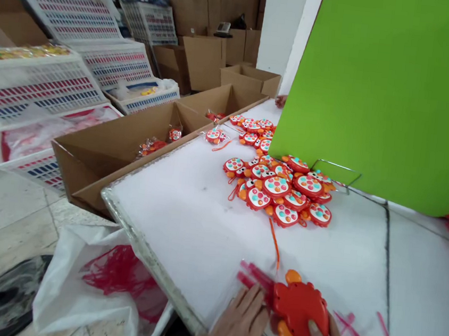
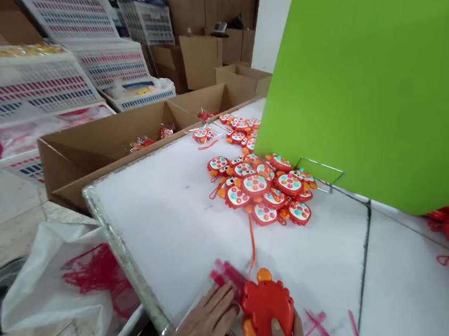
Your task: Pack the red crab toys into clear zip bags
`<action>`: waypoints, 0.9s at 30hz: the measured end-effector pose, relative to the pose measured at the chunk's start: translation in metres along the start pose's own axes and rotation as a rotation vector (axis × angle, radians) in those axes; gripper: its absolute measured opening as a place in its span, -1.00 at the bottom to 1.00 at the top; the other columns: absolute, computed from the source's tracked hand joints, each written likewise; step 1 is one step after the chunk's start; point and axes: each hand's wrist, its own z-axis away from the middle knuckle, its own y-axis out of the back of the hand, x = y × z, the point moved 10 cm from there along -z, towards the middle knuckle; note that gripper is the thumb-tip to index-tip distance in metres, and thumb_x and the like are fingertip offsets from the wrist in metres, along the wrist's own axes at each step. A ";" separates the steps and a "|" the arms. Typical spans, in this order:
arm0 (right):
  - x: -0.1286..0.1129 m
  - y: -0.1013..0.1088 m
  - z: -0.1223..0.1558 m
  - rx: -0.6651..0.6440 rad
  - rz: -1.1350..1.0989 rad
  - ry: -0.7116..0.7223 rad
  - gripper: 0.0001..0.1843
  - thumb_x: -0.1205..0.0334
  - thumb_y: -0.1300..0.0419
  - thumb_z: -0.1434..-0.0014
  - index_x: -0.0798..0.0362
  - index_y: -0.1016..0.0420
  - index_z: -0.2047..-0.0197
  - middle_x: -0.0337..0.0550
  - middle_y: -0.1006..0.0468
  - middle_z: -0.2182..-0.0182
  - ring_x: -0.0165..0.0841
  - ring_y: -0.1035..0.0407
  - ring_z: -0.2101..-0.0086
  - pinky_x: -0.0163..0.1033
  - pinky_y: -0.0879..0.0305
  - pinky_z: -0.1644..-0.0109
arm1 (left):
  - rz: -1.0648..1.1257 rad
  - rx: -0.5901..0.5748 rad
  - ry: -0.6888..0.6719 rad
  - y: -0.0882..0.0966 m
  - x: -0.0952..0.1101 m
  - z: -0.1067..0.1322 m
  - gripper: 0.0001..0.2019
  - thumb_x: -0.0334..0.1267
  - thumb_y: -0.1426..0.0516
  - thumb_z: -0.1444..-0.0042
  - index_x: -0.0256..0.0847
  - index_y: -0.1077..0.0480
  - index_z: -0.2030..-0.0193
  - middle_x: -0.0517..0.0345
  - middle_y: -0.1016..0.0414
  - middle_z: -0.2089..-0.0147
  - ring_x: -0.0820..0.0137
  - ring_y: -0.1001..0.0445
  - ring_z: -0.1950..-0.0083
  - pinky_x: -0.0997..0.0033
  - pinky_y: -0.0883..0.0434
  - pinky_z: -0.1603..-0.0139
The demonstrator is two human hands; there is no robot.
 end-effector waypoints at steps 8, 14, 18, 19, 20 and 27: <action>-0.013 -0.013 0.019 -0.047 -0.002 0.016 -0.37 0.09 -0.30 0.06 -0.08 -0.25 -0.09 -0.09 -0.39 -0.03 -0.24 -0.43 0.24 -0.22 -0.42 0.35 | 0.150 -0.011 0.019 0.017 0.004 -0.002 -0.69 -0.38 0.08 -0.19 -0.33 -0.23 -0.07 -0.09 -0.27 -0.14 0.20 -0.16 -0.19 0.15 -0.17 -0.18; -0.016 -0.001 0.031 -0.021 0.069 -0.004 -0.29 0.08 -0.31 0.08 -0.10 -0.21 -0.15 -0.10 -0.36 -0.07 -0.19 -0.41 0.18 -0.21 -0.43 0.33 | 0.164 -0.103 -0.006 0.005 -0.001 -0.011 -0.67 -0.39 0.06 -0.16 -0.40 -0.19 -0.08 -0.10 -0.33 0.01 0.21 -0.27 0.03 0.16 -0.27 -0.04; -0.017 0.011 0.036 0.033 0.099 -0.008 -0.25 0.07 -0.34 0.13 -0.09 -0.23 -0.15 -0.11 -0.36 -0.07 -0.18 -0.41 0.18 -0.22 -0.44 0.36 | 0.169 -0.103 -0.005 0.002 0.002 -0.010 -0.83 -0.38 0.06 -0.17 -0.33 -0.32 0.20 -0.04 -0.35 0.09 0.22 -0.27 0.07 0.17 -0.28 0.01; -0.017 0.014 0.037 0.048 0.102 -0.011 -0.24 0.06 -0.34 0.14 -0.08 -0.22 -0.15 -0.11 -0.37 -0.06 -0.18 -0.41 0.18 -0.23 -0.44 0.37 | 0.163 -0.080 -0.007 0.004 0.003 -0.009 -0.84 -0.38 0.06 -0.17 -0.33 -0.32 0.23 -0.06 -0.33 0.05 0.20 -0.25 0.02 0.15 -0.25 -0.03; -0.017 0.017 0.038 0.059 0.102 -0.014 -0.22 0.06 -0.34 0.14 -0.07 -0.21 -0.16 -0.10 -0.38 -0.06 -0.17 -0.41 0.18 -0.24 -0.43 0.38 | 0.159 -0.058 -0.011 0.006 0.004 -0.008 -0.85 -0.40 0.06 -0.16 -0.33 -0.32 0.23 -0.08 -0.30 0.00 0.19 -0.22 -0.02 0.13 -0.22 -0.07; -0.015 0.014 0.048 0.003 0.092 -0.049 -0.28 0.08 -0.28 0.02 -0.05 -0.15 -0.19 -0.07 -0.39 -0.03 -0.21 -0.40 0.18 -0.22 -0.40 0.30 | 0.172 -0.103 -0.040 0.002 0.011 -0.010 -0.75 -0.42 0.04 -0.15 -0.36 -0.24 0.02 -0.05 -0.31 0.05 0.22 -0.23 0.05 0.20 -0.24 0.00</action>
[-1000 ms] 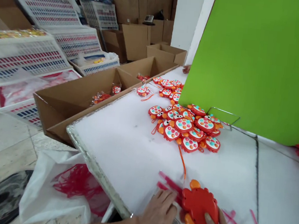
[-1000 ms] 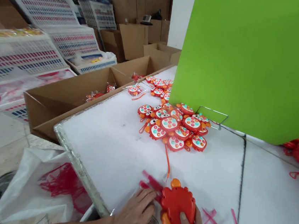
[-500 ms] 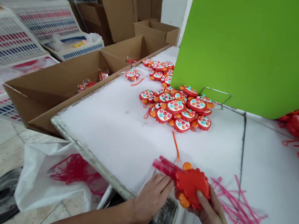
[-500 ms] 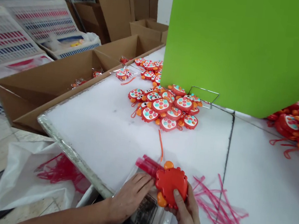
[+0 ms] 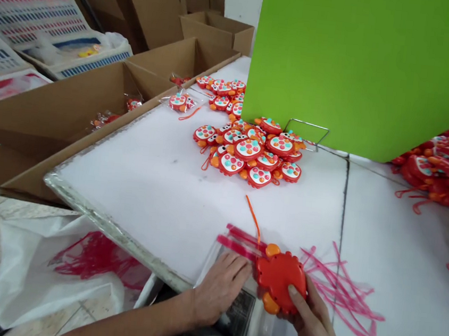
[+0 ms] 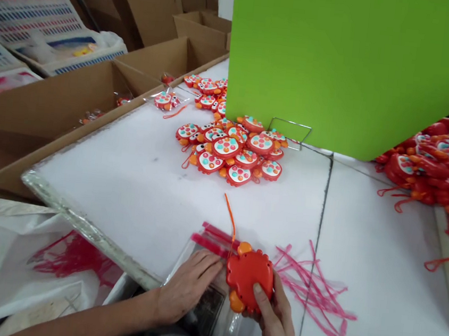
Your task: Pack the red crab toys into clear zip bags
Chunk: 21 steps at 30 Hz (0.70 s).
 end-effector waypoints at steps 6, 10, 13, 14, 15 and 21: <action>0.001 0.013 0.009 0.073 0.063 0.006 -0.27 0.00 -0.27 0.04 -0.02 -0.17 -0.17 -0.06 -0.42 0.03 -0.26 -0.40 0.33 -0.24 -0.37 0.44 | -0.011 -0.014 0.002 0.004 0.001 -0.009 -0.90 -0.44 0.02 -0.12 -0.30 -0.31 0.27 0.03 -0.35 0.17 0.24 -0.24 0.12 0.14 -0.21 0.02; 0.008 0.021 0.015 -0.012 0.173 -0.055 -0.22 0.04 -0.27 0.03 -0.03 -0.08 -0.22 -0.08 -0.44 0.08 -0.28 -0.40 0.38 -0.19 -0.38 0.40 | 0.161 -0.024 0.110 0.010 -0.009 -0.010 -0.73 -0.48 0.03 -0.09 -0.25 -0.25 0.06 0.07 -0.37 0.11 0.29 -0.24 0.10 0.21 -0.20 0.00; 0.008 0.018 0.024 -0.181 0.246 -0.123 -0.30 0.11 -0.27 0.03 0.01 -0.18 -0.18 -0.09 -0.52 0.23 -0.27 -0.41 0.41 -0.17 -0.37 0.35 | 0.253 -0.004 0.071 0.011 -0.007 -0.011 -0.65 -0.47 0.04 -0.10 -0.21 -0.22 -0.04 0.09 -0.38 0.09 0.30 -0.24 0.09 0.23 -0.19 0.00; 0.007 0.013 0.029 -0.256 0.255 -0.146 -0.35 0.13 -0.27 0.02 0.01 -0.24 -0.15 -0.09 -0.53 0.24 -0.27 -0.42 0.41 -0.16 -0.37 0.33 | 0.273 0.004 0.042 0.011 -0.005 -0.012 -0.68 -0.45 0.04 -0.11 -0.20 -0.27 -0.01 0.09 -0.39 0.13 0.30 -0.24 0.12 0.24 -0.20 0.03; 0.006 0.008 0.034 -0.319 0.246 -0.169 -0.41 0.15 -0.26 0.01 -0.01 -0.29 -0.12 -0.09 -0.53 0.23 -0.27 -0.42 0.41 -0.16 -0.36 0.31 | 0.289 0.009 0.018 0.009 -0.003 -0.012 -0.74 -0.42 0.04 -0.13 -0.20 -0.31 0.06 0.10 -0.40 0.20 0.31 -0.25 0.16 0.26 -0.21 0.07; -0.020 -0.012 0.031 -0.184 -0.017 -0.017 -0.43 0.08 -0.23 0.00 -0.10 -0.28 -0.11 -0.06 -0.44 0.06 -0.26 -0.43 0.34 -0.13 -0.37 0.29 | 0.167 0.035 -0.068 0.001 0.007 -0.008 -0.79 -0.34 0.08 -0.21 -0.26 -0.37 0.20 0.06 -0.39 0.26 0.32 -0.28 0.19 0.26 -0.23 0.10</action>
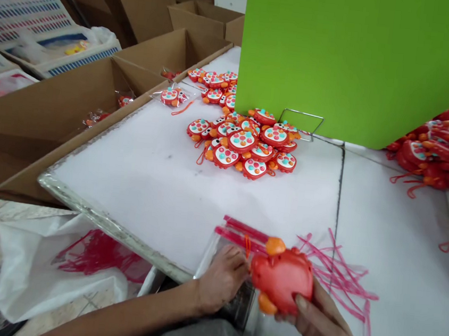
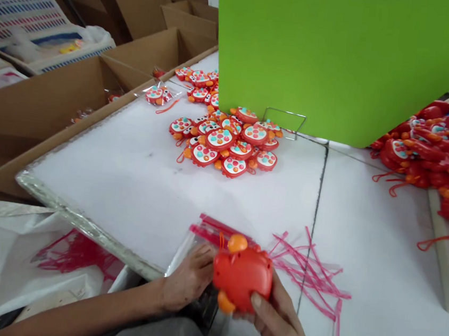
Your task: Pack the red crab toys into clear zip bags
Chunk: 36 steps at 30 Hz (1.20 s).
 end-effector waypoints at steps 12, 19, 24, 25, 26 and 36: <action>-0.017 -0.025 -0.020 0.084 0.906 0.430 -0.38 0.07 -0.03 -0.15 0.05 -0.08 -0.25 -0.23 -0.51 0.56 -0.31 -0.38 0.56 -0.28 -0.34 0.43 | 0.099 0.278 0.120 0.075 -0.004 0.009 -0.87 -0.27 -0.05 -0.15 -0.22 -0.40 0.30 0.08 -0.44 0.23 0.29 -0.31 0.10 0.18 -0.22 -0.01; -0.025 -0.029 -0.017 0.139 0.905 0.491 -0.44 0.05 -0.02 -0.15 -0.07 -0.15 -0.22 -0.11 -0.51 0.07 -0.20 -0.47 0.26 -0.21 -0.35 0.21 | 0.739 0.116 0.647 0.051 -0.077 0.008 -0.81 -0.28 0.03 -0.14 -0.29 -0.34 0.38 0.16 -0.41 0.45 0.42 -0.37 0.40 0.48 -0.29 0.39; -0.019 -0.045 -0.022 -0.028 1.310 0.440 -0.58 0.11 0.10 -0.24 -0.21 -0.25 -0.15 -0.16 -0.57 0.22 -0.23 -0.48 0.34 -0.22 -0.35 0.31 | 0.753 0.137 0.646 0.041 -0.077 0.005 -0.83 -0.28 0.00 -0.10 -0.25 -0.26 0.48 0.25 -0.30 0.53 0.47 -0.31 0.46 0.52 -0.25 0.43; -0.017 -0.050 -0.023 -0.083 1.381 0.440 -0.61 0.10 0.11 -0.24 -0.22 -0.33 -0.09 -0.17 -0.57 0.27 -0.25 -0.48 0.38 -0.23 -0.35 0.34 | 0.778 0.131 0.642 0.040 -0.074 0.005 -0.83 -0.27 0.00 -0.11 -0.25 -0.24 0.48 0.25 -0.30 0.52 0.47 -0.32 0.46 0.52 -0.26 0.43; -0.017 -0.055 -0.023 -0.118 1.447 0.453 -0.63 0.09 0.10 -0.24 -0.21 -0.38 -0.04 -0.16 -0.56 0.28 -0.26 -0.47 0.41 -0.24 -0.34 0.38 | 0.823 0.115 0.644 0.038 -0.071 0.004 -0.83 -0.26 0.00 -0.12 -0.24 -0.23 0.47 0.25 -0.31 0.52 0.47 -0.34 0.47 0.51 -0.28 0.43; -0.027 -0.102 -0.020 -0.192 1.443 0.691 -0.71 0.15 0.04 -0.25 0.00 -0.46 0.36 -0.18 -0.49 0.44 -0.32 -0.36 0.35 -0.21 -0.27 0.18 | 1.059 0.090 0.674 0.034 -0.061 0.007 -0.82 -0.21 -0.01 -0.14 -0.28 -0.30 0.36 0.14 -0.43 0.42 0.39 -0.45 0.38 0.42 -0.37 0.35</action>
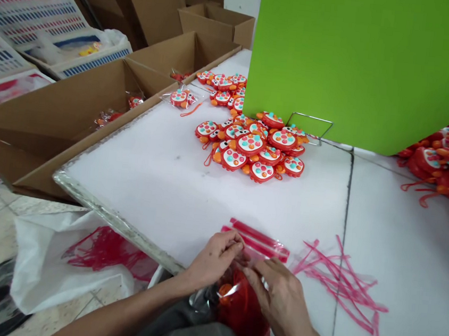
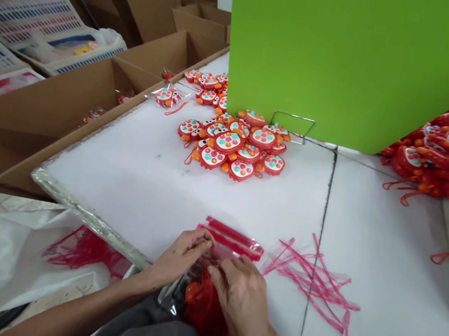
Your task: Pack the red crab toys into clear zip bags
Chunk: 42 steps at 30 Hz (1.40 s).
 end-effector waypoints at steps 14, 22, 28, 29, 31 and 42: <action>-0.027 -0.001 -0.030 0.146 0.224 0.067 -0.83 0.43 -0.05 -0.14 0.07 -0.46 0.37 -0.14 -0.49 0.44 -0.28 -0.35 0.35 -0.23 -0.23 0.30 | -0.332 -0.053 -0.077 -0.006 0.011 0.007 -0.80 -0.45 0.07 -0.05 -0.29 -0.31 0.51 0.26 -0.26 0.54 0.50 -0.17 0.47 0.54 -0.12 0.47; 0.085 0.045 0.021 0.352 -0.010 -0.396 -0.87 0.17 -0.10 -0.07 0.01 -0.43 0.39 -0.20 -0.53 0.46 -0.33 -0.41 0.45 -0.28 -0.27 0.35 | -0.344 -0.059 -0.038 0.000 0.001 0.010 -0.80 -0.33 0.08 -0.15 -0.26 -0.35 0.32 0.16 -0.42 0.42 0.43 -0.38 0.39 0.49 -0.30 0.37; 0.211 0.078 0.136 0.123 0.367 -0.957 -0.72 -0.02 -0.02 -0.07 -0.07 -0.44 0.34 -0.10 -0.56 0.37 -0.11 -0.43 0.45 -0.17 -0.23 0.48 | -0.150 -0.075 0.041 0.007 -0.015 0.008 -0.85 -0.26 0.03 -0.13 -0.26 -0.31 0.33 0.11 -0.48 0.36 0.39 -0.46 0.36 0.42 -0.40 0.34; 0.210 0.081 0.142 0.105 0.418 -0.939 -0.71 -0.01 0.02 -0.09 -0.07 -0.44 0.29 -0.08 -0.54 0.29 -0.12 -0.43 0.45 -0.16 -0.22 0.50 | -0.133 -0.082 0.050 0.006 -0.015 0.007 -0.85 -0.27 0.02 -0.12 -0.26 -0.31 0.34 0.10 -0.48 0.36 0.38 -0.46 0.35 0.41 -0.40 0.34; 0.190 0.089 0.139 0.158 0.479 -0.862 -0.69 0.06 0.07 -0.12 -0.08 -0.40 0.17 -0.07 -0.48 0.13 -0.18 -0.43 0.44 -0.17 -0.23 0.49 | -0.087 -0.094 0.076 0.005 -0.015 0.007 -0.87 -0.29 0.02 -0.11 -0.27 -0.31 0.33 0.08 -0.49 0.36 0.36 -0.47 0.34 0.40 -0.40 0.34; 0.097 -0.017 0.025 -0.074 -0.613 -0.435 -0.72 0.07 -0.19 -0.01 0.08 -0.42 0.27 -0.18 -0.51 0.48 -0.32 -0.38 0.44 -0.26 -0.29 0.37 | -0.010 -0.066 0.101 0.005 -0.016 0.009 -0.92 -0.29 -0.03 -0.08 -0.24 -0.27 0.31 0.06 -0.51 0.35 0.36 -0.48 0.34 0.39 -0.40 0.35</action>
